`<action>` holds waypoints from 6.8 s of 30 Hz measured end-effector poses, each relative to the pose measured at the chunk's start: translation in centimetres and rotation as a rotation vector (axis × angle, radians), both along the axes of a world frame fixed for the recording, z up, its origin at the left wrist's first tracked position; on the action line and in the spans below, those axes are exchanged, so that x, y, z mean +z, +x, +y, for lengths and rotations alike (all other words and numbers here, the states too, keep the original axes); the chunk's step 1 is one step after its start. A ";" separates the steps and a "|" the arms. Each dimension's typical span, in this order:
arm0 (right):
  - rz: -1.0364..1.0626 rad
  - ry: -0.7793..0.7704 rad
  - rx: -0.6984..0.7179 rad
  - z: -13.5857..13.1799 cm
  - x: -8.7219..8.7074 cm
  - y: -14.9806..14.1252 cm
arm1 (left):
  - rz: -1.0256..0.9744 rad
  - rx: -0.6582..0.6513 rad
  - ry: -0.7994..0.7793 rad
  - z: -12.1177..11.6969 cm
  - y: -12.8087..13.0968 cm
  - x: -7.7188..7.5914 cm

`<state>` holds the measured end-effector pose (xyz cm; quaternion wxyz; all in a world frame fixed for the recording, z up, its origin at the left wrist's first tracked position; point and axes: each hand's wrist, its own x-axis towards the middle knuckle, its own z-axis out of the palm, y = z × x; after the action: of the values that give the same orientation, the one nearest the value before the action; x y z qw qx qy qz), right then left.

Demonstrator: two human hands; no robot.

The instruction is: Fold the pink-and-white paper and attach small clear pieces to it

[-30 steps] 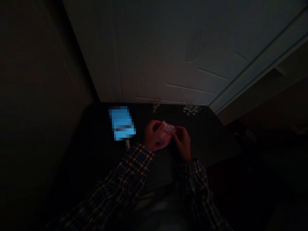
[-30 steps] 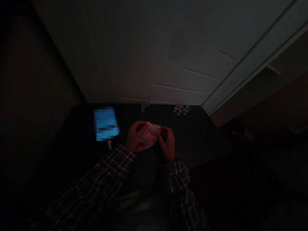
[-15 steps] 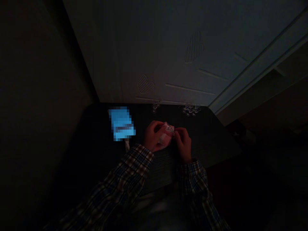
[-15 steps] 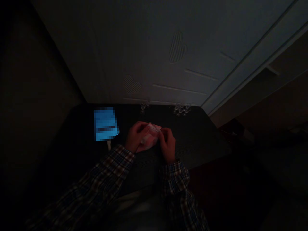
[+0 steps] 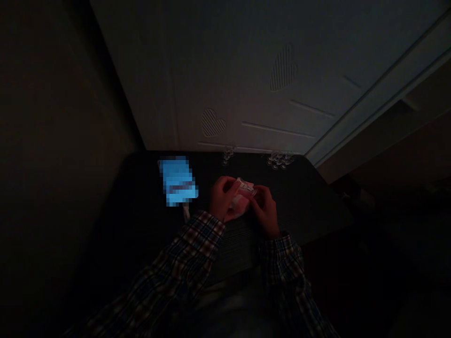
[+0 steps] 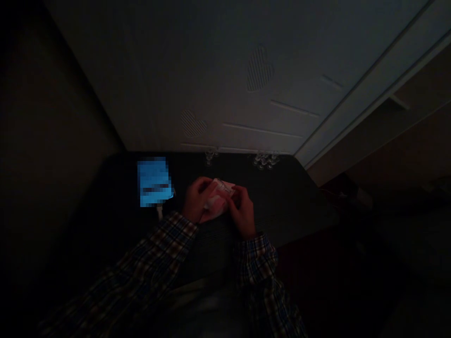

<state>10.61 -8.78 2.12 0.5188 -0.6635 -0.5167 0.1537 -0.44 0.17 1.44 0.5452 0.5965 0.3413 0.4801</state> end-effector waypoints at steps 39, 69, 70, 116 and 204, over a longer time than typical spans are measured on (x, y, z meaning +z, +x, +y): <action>-0.058 0.039 -0.029 -0.1 0.2 0.0 | -0.012 -0.013 0.008 0.0 0.0 0.0; -0.048 -0.057 0.066 0.0 -0.1 0.0 | -0.030 0.011 0.037 0.1 0.1 0.0; -0.046 -0.055 0.071 0.0 -0.1 0.0 | -0.032 0.007 0.040 0.1 0.1 0.0; 0.005 -0.014 0.036 0.0 0.0 0.0 | -0.036 -0.008 -0.067 -0.2 0.1 -0.1; 0.006 0.034 0.003 -0.2 0.3 0.0 | -0.120 -0.064 -0.120 -0.3 0.2 0.3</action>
<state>10.56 -8.97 2.47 0.5311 -0.6536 -0.5187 0.1475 -0.27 -0.14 1.75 0.6145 0.5434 0.3170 0.4759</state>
